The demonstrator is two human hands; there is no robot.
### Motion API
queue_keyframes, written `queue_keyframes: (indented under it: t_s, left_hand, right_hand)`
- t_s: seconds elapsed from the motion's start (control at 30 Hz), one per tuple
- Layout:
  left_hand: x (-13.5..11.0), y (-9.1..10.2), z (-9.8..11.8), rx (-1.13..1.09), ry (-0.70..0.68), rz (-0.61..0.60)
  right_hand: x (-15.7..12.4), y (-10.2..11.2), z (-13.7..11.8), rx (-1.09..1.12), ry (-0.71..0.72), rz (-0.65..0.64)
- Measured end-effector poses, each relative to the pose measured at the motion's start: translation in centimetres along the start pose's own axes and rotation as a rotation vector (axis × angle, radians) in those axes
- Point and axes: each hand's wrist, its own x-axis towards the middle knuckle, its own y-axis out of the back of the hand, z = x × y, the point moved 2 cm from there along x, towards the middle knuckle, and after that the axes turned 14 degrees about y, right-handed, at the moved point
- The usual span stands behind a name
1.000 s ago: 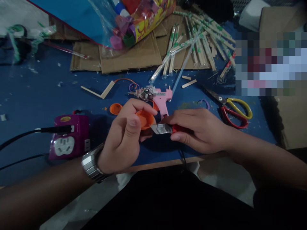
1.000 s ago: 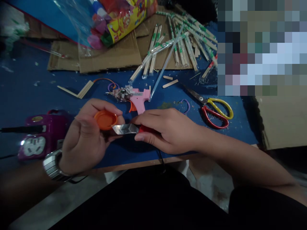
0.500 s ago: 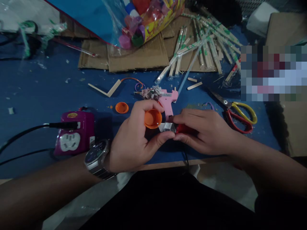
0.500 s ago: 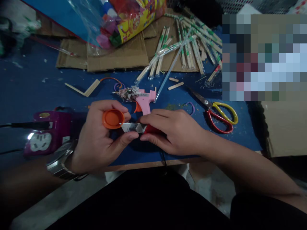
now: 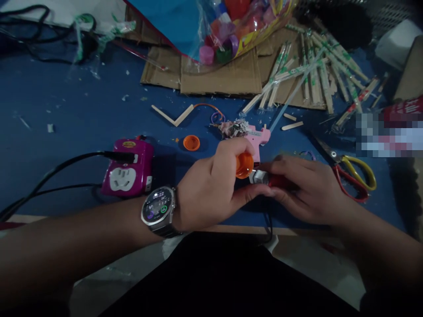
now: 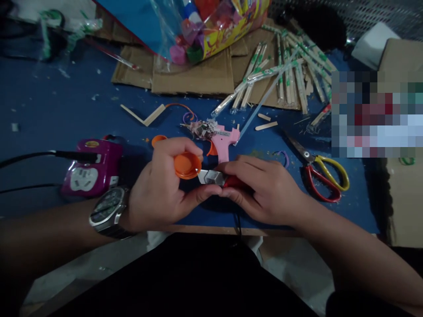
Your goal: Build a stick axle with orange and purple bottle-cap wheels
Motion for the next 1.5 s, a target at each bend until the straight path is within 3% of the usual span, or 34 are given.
queue_keyframes:
  t_s: [1.2, 1.5]
  left_hand:
    - [-0.3, 0.13, 0.9, 0.196, -0.015, -0.059]
    - [-0.31, 0.29, 0.95, 0.131, -0.032, -0.063]
  right_hand:
    - [-0.07, -0.18, -0.33, -0.049, 0.052, -0.012]
    - [0.1, -0.15, -0.23, -0.051, 0.053, 0.007]
